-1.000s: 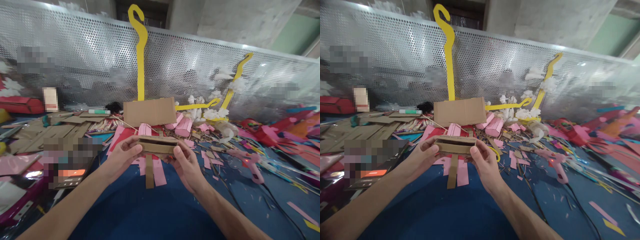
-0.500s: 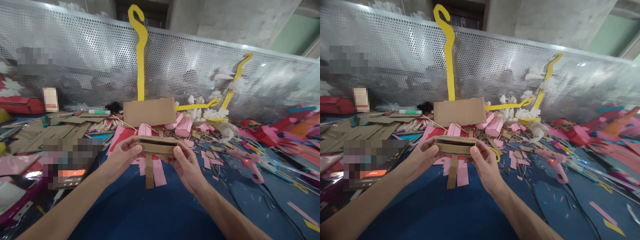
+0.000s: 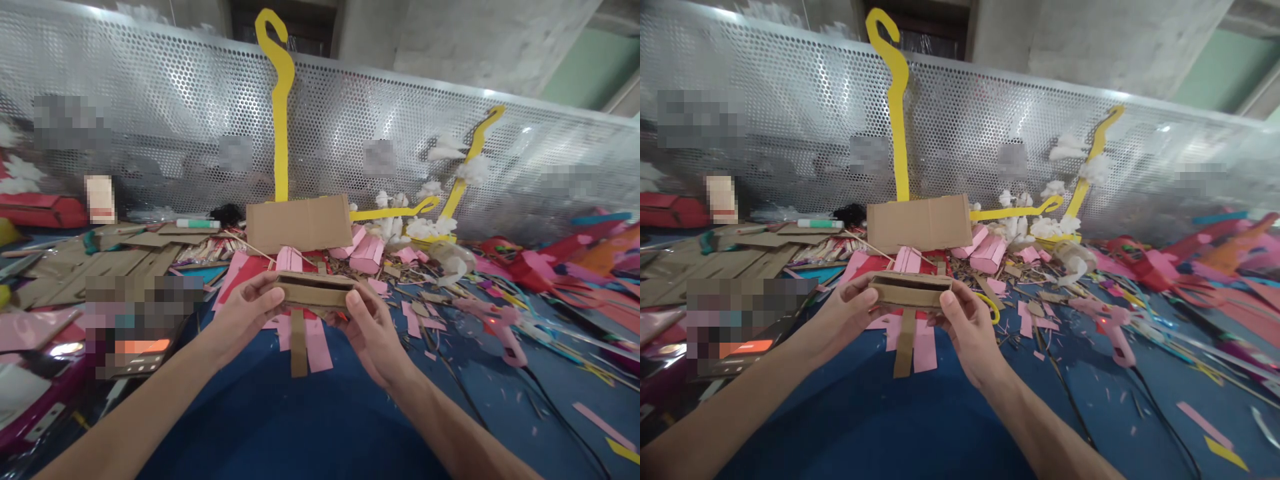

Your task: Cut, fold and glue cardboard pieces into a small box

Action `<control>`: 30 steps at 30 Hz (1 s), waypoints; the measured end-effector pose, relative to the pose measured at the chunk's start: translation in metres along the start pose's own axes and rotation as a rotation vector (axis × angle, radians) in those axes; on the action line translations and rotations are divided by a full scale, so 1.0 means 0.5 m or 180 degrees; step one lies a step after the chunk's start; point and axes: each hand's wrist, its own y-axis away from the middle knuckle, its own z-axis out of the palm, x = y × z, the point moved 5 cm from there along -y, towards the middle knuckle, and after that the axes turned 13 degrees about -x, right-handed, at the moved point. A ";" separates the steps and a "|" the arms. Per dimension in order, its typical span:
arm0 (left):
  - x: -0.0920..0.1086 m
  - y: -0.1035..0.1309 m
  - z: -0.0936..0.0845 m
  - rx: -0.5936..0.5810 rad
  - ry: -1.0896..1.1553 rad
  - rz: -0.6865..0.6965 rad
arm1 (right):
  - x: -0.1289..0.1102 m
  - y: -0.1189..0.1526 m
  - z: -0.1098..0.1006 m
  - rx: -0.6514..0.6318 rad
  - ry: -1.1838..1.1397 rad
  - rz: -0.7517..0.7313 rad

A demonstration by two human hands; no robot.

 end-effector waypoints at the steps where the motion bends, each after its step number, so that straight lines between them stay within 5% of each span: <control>1: -0.004 -0.001 -0.003 0.0091 0.0026 -0.0040 | 0.008 0.000 -0.001 0.0062 -0.0118 0.0082; 4: -0.011 -0.002 -0.004 0.0233 0.0057 -0.0041 | 0.037 0.002 -0.003 0.0207 -0.0524 0.0436; 7: -0.007 -0.003 0.018 -0.0109 -0.0215 0.0145 | 0.053 0.004 0.001 0.0226 -0.0718 0.0718; 10: -0.010 0.000 0.039 -0.0370 -0.0543 0.0168 | 0.053 0.007 0.019 -0.0111 -0.0742 0.0851; 16: -0.026 0.002 0.039 -0.0043 -0.0322 -0.0003 | 0.077 0.022 0.050 -0.0590 -0.0454 0.0991; 20: -0.021 -0.001 0.033 0.0121 0.0308 -0.0123 | 0.053 0.010 0.027 -0.0570 0.0770 0.0600; 23: -0.025 -0.003 0.028 0.0090 0.0732 -0.0432 | -0.008 -0.009 -0.024 -0.0221 0.2887 0.0128; 25: -0.031 -0.002 0.024 0.0057 0.0870 -0.0614 | -0.033 -0.020 -0.062 -0.0145 0.4136 0.0223; 30: -0.038 0.004 0.019 0.0097 0.0882 -0.0677 | -0.034 -0.021 -0.133 -0.0390 0.4504 0.0504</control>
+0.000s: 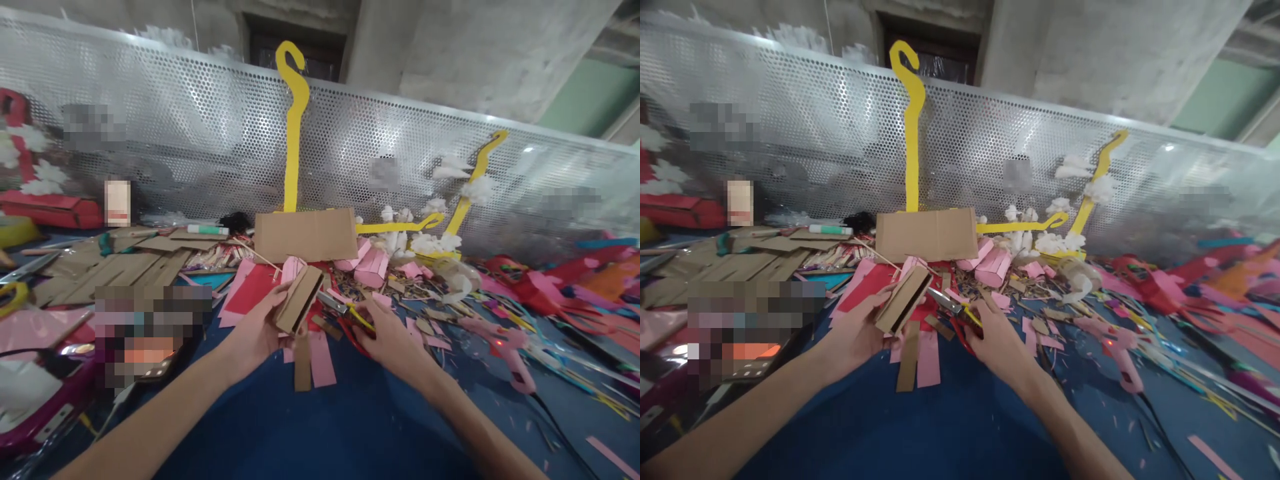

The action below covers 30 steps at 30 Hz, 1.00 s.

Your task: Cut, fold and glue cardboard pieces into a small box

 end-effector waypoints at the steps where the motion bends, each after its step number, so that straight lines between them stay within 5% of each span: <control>1: 0.000 0.001 0.001 0.0021 0.0028 0.0010 | 0.008 0.002 0.004 -0.0043 0.0029 0.0037; 9: 0.009 0.004 0.023 -0.0287 0.0406 -0.0075 | 0.037 0.012 0.008 0.0062 -0.0018 0.0389; 17: 0.007 0.017 0.043 -0.0761 -0.0377 0.0020 | 0.098 0.011 -0.033 0.0536 -0.0750 0.0564; 26: 0.004 0.006 0.026 -0.0271 -0.0824 0.0149 | 0.024 0.009 -0.007 0.0380 -0.2462 0.0114; 30: 0.012 -0.001 0.016 -0.0143 -0.0794 0.0335 | 0.007 0.005 -0.012 0.0294 -0.2507 0.0057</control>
